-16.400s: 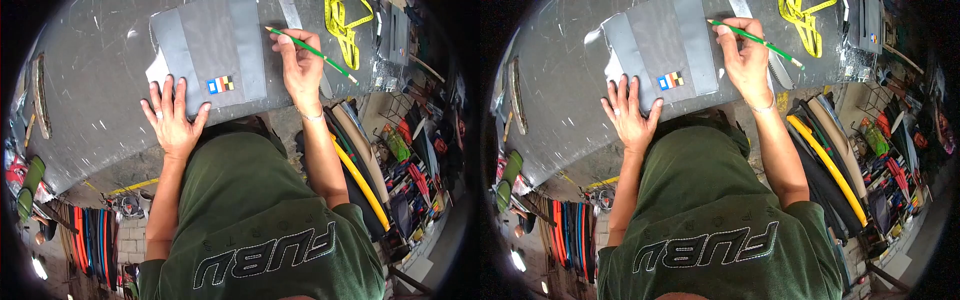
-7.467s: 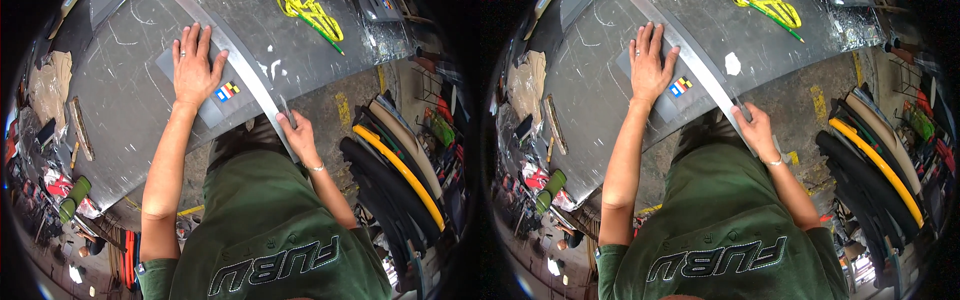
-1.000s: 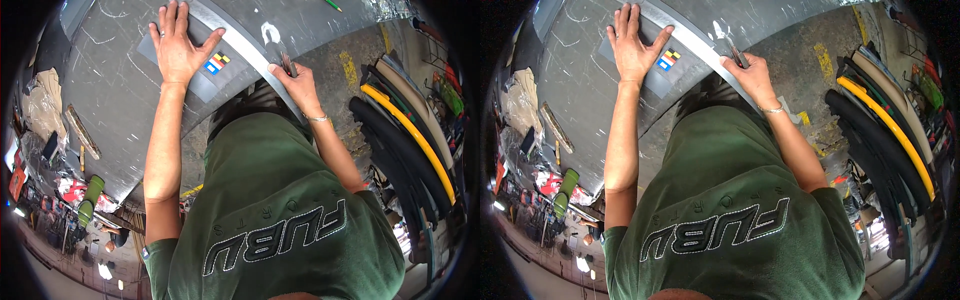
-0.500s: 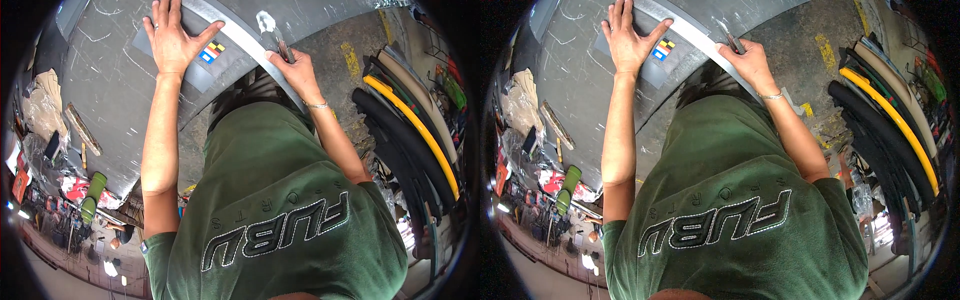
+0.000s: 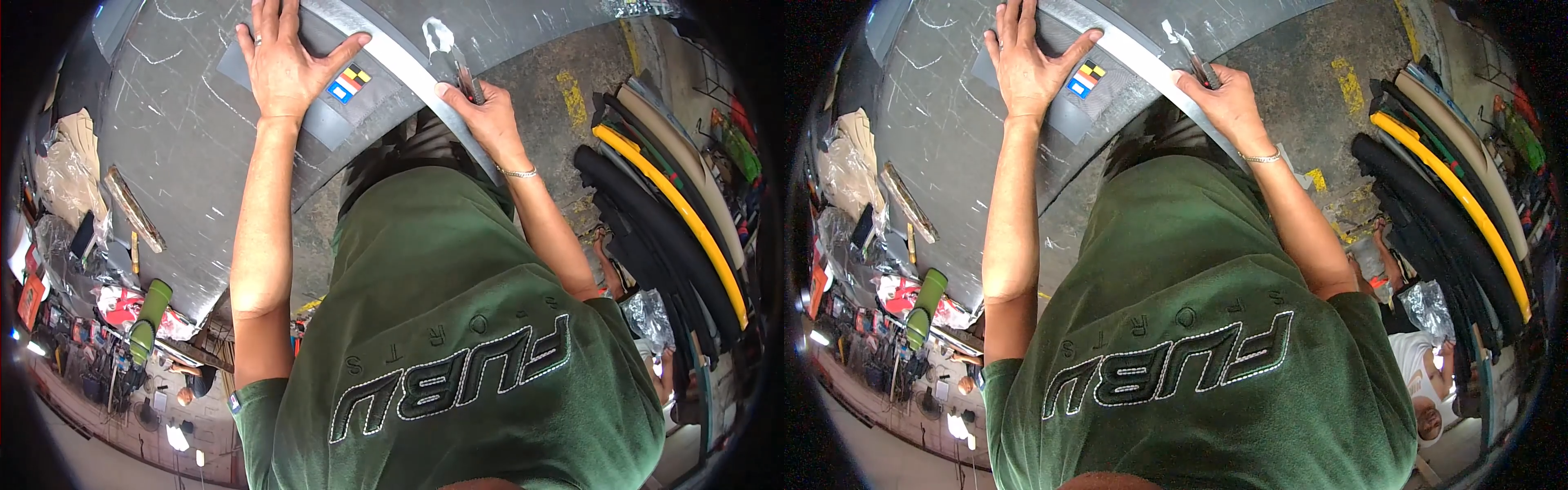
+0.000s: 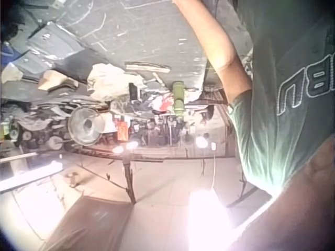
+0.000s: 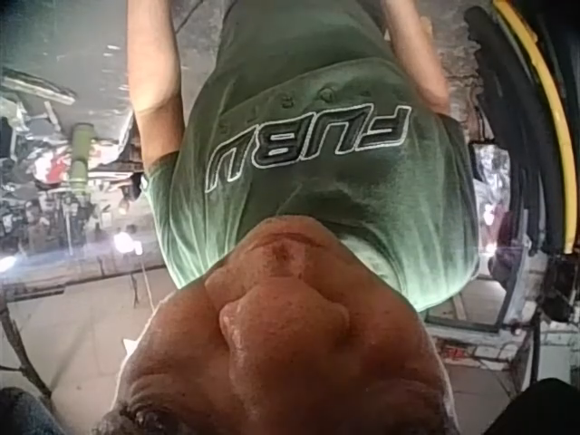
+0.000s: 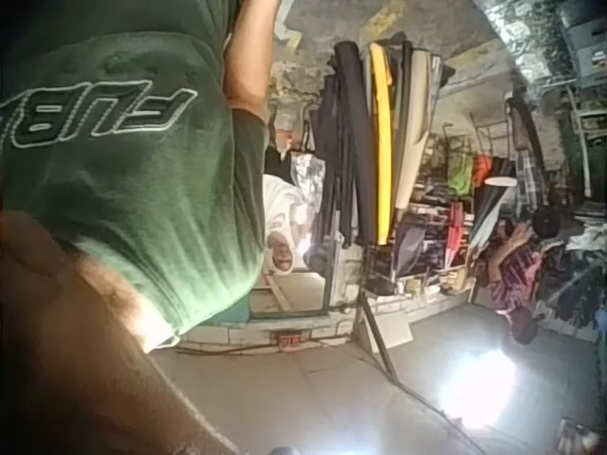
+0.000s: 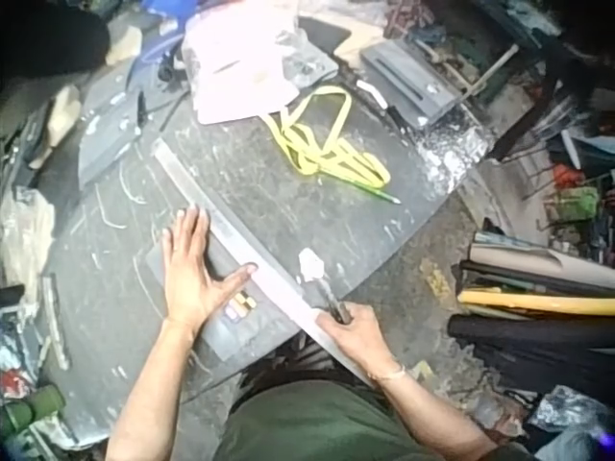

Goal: Cutting a piece of grey synthetic material using a utility knife and a metal ruler.

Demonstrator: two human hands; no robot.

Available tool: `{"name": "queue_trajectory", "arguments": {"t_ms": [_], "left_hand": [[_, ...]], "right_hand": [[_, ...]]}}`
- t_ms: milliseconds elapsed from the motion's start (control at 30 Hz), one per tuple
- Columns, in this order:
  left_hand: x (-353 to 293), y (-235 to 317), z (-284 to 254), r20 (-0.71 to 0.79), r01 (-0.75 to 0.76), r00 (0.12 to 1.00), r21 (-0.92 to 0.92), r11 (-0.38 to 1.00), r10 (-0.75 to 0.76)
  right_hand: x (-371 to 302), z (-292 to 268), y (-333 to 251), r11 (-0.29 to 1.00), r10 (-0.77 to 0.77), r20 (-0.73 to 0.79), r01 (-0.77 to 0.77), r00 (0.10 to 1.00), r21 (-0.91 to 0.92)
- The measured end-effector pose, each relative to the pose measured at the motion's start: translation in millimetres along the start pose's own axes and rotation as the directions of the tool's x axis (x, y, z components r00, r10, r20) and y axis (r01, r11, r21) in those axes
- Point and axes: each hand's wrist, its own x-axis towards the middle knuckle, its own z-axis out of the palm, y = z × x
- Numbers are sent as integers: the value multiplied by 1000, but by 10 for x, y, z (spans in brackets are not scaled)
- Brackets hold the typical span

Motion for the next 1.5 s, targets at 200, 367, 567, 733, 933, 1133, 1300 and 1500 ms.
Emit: {"name": "queue_trajectory", "arguments": {"t_ms": [200, 367, 567, 733, 933, 1133, 1300, 1500], "left_hand": [[-15, -32, -2, 27, 20, 999, -29, 999, -19], [-32, -208, 88, -228, -194, 973, -779, 596, 19], [120, -142, 119, -95, -145, 985, -16, 989, 143], [4, -234, 186, -83, -149, 985, 36, 988, 151], [-7, -257, 198, -64, -200, 977, 75, 977, 204], [241, -194, 20, 112, -117, 988, 120, 986, 104], [283, -96, -184, -288, -176, 952, -239, 955, 103], [457, 790, -362, 160, 98, 981, -903, 418, 115]], "right_hand": [[-15, 36, 21, 1000, -9, -5, 9, 1000, 13], [41, 74, -24, 1000, -9, 12, 8, 1000, 11], [25, -105, -56, 994, -28, -15, 26, 999, -104], [78, -240, 29, 950, -193, -91, 163, 977, -267], [-552, -1030, 408, 985, -105, -585, 2, 804, -174], [-1340, -1318, 629, 985, 152, -739, -158, 657, 62], [-1356, -1266, 1012, 976, 220, -665, -164, 714, 146], [-1464, -1181, 1944, 980, 158, -564, -59, 811, 190]]}}
